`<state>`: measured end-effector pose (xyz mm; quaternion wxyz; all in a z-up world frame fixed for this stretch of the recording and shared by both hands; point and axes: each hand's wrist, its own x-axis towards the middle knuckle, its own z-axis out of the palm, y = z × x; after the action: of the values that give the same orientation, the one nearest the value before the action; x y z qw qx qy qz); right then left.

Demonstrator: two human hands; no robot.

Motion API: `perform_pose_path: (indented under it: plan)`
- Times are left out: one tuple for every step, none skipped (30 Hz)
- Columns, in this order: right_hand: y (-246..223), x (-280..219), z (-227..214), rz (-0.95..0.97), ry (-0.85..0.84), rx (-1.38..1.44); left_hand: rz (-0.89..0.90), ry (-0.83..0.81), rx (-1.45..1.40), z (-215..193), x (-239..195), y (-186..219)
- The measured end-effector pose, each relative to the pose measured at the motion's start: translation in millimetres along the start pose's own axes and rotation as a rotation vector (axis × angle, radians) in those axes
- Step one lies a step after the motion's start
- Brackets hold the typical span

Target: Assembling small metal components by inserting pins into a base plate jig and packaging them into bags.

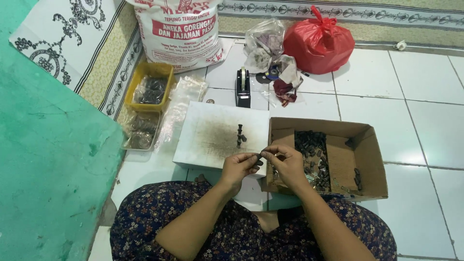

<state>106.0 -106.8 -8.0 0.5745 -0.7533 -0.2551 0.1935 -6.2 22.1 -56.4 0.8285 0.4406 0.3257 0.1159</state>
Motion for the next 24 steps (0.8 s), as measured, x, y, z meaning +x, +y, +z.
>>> perform_pose_path:
  plan:
    - [0, -1, 2, 0.002, -0.004, -0.002, -0.002, 0.003, -0.004, -2, 1, -1]
    - [0, -1, 3, -0.017, -0.012, -0.047, -0.012, 0.018, -0.005, -3, 3, -3]
    - [1, -2, 4, -0.038, -0.018, -0.092, -0.022, 0.031, -0.005, -4, 4, -4]
    - [1, -1, 5, -0.037, -0.022, -0.093, -0.023, 0.034, -0.007, -8, 8, -9]
    - [1, -2, 6, -0.031, -0.040, -0.117, -0.040, 0.043, -0.023, -10, 11, -14]
    - [2, -2, 6, -0.025, -0.059, -0.141, -0.058, 0.052, -0.039, -13, 13, -20]
    - [1, -2, 4, -0.024, -0.058, -0.141, -0.059, 0.052, -0.039, -13, 13, -21]
    - [1, -2, 2, 0.092, -0.103, -0.096, -0.066, 0.050, -0.035, -13, 12, -23]
    - [1, -2, 0, 0.208, -0.149, -0.051, -0.071, 0.049, -0.032, -13, 10, -25]
    - [1, 0, -2, 0.209, -0.149, -0.050, -0.072, 0.050, -0.031, -10, 8, -23]
    - [2, 2, -4, 0.293, -0.150, 0.037, -0.070, 0.037, -0.030, -8, 7, -21]
    - [2, 4, -6, 0.377, -0.150, 0.124, -0.068, 0.024, -0.029, -6, 5, -19]
    - [3, 5, -7, 0.378, -0.149, 0.125, -0.069, 0.023, -0.028, -6, 6, -20]
    - [4, 6, -9, 0.428, -0.159, 0.182, -0.066, 0.013, -0.021, -6, 7, -22]
    - [5, 8, -10, 0.477, -0.168, 0.240, -0.064, 0.002, -0.014, -6, 7, -23]
    - [7, 9, -11, 0.478, -0.167, 0.241, -0.065, 0.002, -0.013, -6, 7, -25]
    - [9, 10, -11, 0.500, -0.178, 0.239, -0.068, 0.004, -0.013, -6, 7, -26]
    - [11, 11, -11, 0.521, -0.189, 0.236, -0.072, 0.007, -0.013, -7, 7, -28]
    - [13, 11, -10, 0.522, -0.191, 0.237, -0.072, 0.009, -0.012, -7, 7, -29]
    - [15, 12, -8, 0.529, -0.196, 0.233, -0.080, 0.020, -0.029, -7, 8, -30]
    - [18, 12, -8, 0.537, -0.201, 0.228, -0.088, 0.029, -0.047, -7, 8, -31]
    - [21, 11, -7, 0.537, -0.201, 0.229, -0.089, 0.030, -0.047, -8, 8, -34]
    - [24, 12, -7, 0.532, -0.203, 0.220, -0.090, 0.034, -0.052, -8, 9, -36]
    - [26, 13, -7, 0.528, -0.206, 0.211, -0.092, 0.037, -0.057, -9, 10, -38]
